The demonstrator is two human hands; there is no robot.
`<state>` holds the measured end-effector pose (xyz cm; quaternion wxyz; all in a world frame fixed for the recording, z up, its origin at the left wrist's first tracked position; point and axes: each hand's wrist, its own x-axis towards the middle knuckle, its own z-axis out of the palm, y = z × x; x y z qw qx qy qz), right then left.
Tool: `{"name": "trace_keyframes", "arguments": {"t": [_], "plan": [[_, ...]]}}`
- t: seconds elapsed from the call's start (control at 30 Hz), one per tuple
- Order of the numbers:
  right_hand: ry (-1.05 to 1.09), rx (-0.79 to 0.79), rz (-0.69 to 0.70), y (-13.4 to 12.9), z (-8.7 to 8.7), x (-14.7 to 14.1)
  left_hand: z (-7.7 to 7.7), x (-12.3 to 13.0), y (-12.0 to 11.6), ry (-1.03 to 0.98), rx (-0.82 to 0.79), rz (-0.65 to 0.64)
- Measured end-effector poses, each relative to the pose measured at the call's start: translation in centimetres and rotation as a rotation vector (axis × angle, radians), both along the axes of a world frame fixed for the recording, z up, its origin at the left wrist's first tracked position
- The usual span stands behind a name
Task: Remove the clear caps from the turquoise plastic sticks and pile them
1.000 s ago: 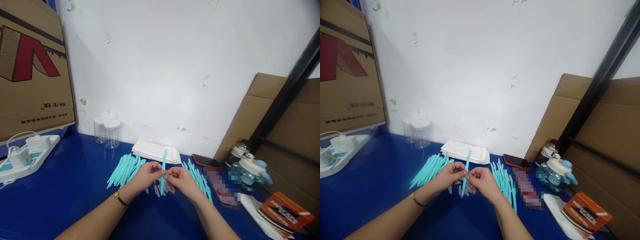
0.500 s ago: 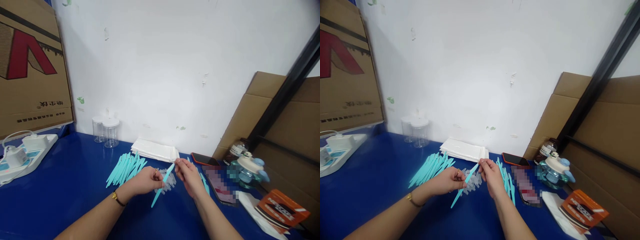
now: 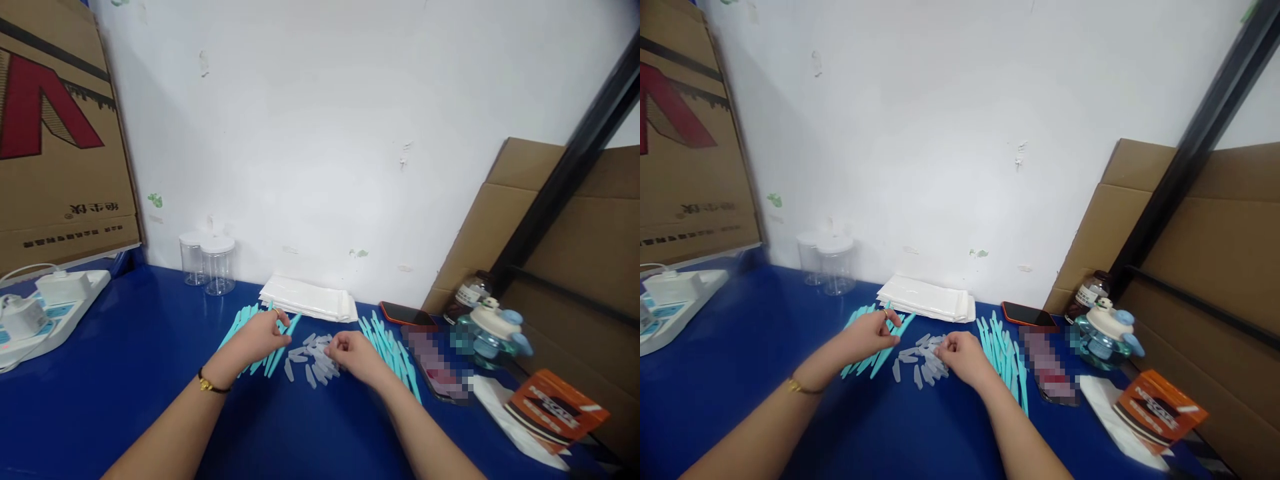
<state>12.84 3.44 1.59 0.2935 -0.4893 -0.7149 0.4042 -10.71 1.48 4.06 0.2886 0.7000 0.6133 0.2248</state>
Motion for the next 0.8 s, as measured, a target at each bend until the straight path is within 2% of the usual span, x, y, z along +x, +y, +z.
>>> {"name": "trace_keyframes", "arguments": {"t": [0.1,0.2,0.27,0.37,0.5,0.67,0.8], "plan": [[-0.138,0.102,-0.061,0.1,0.4,0.0,-0.8,-1.7,1.2,0.206,0.038,0.154],[-0.33,0.266,-0.166,0.2,2.0,2.4,-1.6,-2.2,1.8,0.345,0.029,0.2],[-0.503,0.313,-0.234,0.1,2.9,4.4,-1.7,-2.1,1.9,0.37,0.03,0.217],[-0.78,0.181,-0.256,-0.4,3.3,6.1,-1.3,-1.8,1.6,0.348,0.056,0.234],[-1.014,-0.003,-0.212,-0.9,2.7,5.1,-0.4,-1.2,1.1,0.3,0.113,0.214],[-1.034,0.007,-0.2,-0.9,2.1,3.8,0.2,0.5,0.3,0.109,0.145,0.079],[-0.838,-0.001,-0.174,-0.3,2.0,5.0,-0.1,3.0,-0.7,-0.121,0.067,-0.105]]}}
